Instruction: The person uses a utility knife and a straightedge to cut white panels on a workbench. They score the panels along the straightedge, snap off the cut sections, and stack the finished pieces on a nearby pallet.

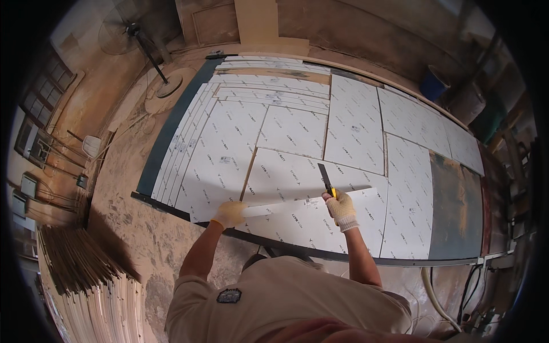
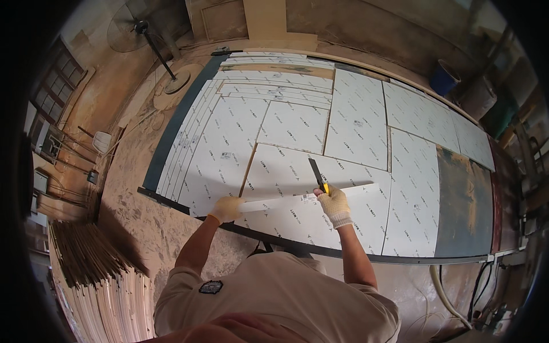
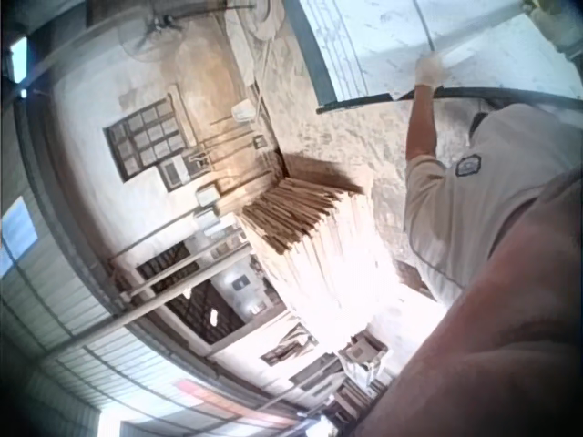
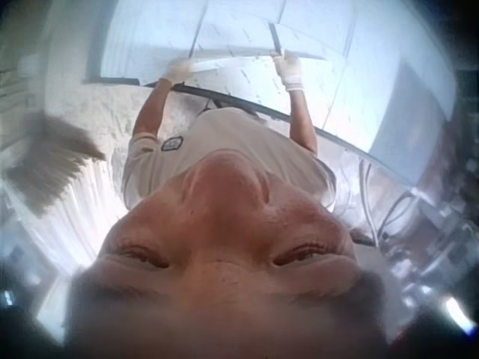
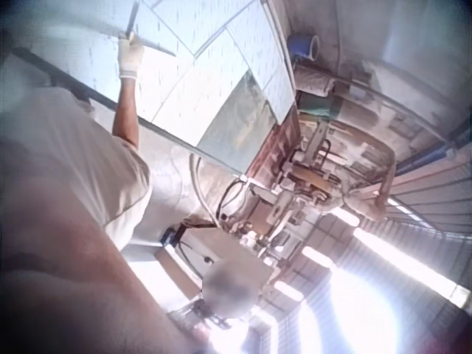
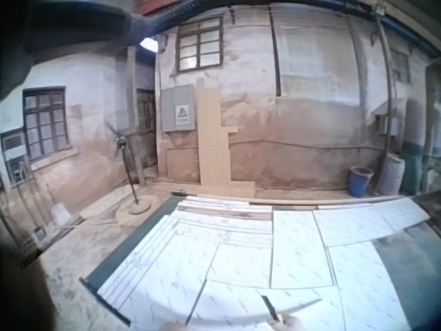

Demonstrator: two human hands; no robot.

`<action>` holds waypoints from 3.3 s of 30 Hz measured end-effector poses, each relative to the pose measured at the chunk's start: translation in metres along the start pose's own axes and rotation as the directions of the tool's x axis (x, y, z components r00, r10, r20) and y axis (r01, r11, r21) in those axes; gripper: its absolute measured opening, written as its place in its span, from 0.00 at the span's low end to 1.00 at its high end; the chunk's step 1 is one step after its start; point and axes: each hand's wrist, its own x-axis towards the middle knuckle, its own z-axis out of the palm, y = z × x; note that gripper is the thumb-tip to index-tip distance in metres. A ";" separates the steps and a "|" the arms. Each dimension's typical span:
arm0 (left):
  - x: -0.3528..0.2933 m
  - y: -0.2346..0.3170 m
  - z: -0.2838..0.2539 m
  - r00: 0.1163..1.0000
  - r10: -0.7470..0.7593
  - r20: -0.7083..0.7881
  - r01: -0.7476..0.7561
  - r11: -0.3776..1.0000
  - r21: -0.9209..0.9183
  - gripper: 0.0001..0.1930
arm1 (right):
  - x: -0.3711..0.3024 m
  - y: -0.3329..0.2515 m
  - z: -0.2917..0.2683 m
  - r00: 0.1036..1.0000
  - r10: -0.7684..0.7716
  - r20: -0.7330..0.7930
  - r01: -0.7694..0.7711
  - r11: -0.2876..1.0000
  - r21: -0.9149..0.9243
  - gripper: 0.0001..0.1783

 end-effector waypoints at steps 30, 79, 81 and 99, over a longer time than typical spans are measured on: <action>0.417 -0.279 -0.051 0.947 0.260 -0.190 -0.298 0.930 -0.214 0.25 | 1.018 -0.058 0.109 0.993 -0.077 -0.086 -0.032 0.536 -0.844 0.24; -0.152 0.077 -0.140 0.781 -0.568 -0.258 -0.282 0.048 -0.958 0.10 | -0.016 -0.166 0.203 0.579 -0.734 0.355 0.790 0.612 -0.023 0.17; -0.202 0.113 -0.136 0.725 -0.645 -0.242 -0.330 -0.017 -0.944 0.10 | -0.053 -0.177 0.231 0.450 -0.846 0.286 0.890 0.450 -0.072 0.18; -0.509 0.244 -0.002 0.292 -0.911 -0.290 -0.440 0.141 -0.887 0.10 | -0.387 -0.143 0.315 0.289 -0.857 0.426 0.934 0.350 0.069 0.23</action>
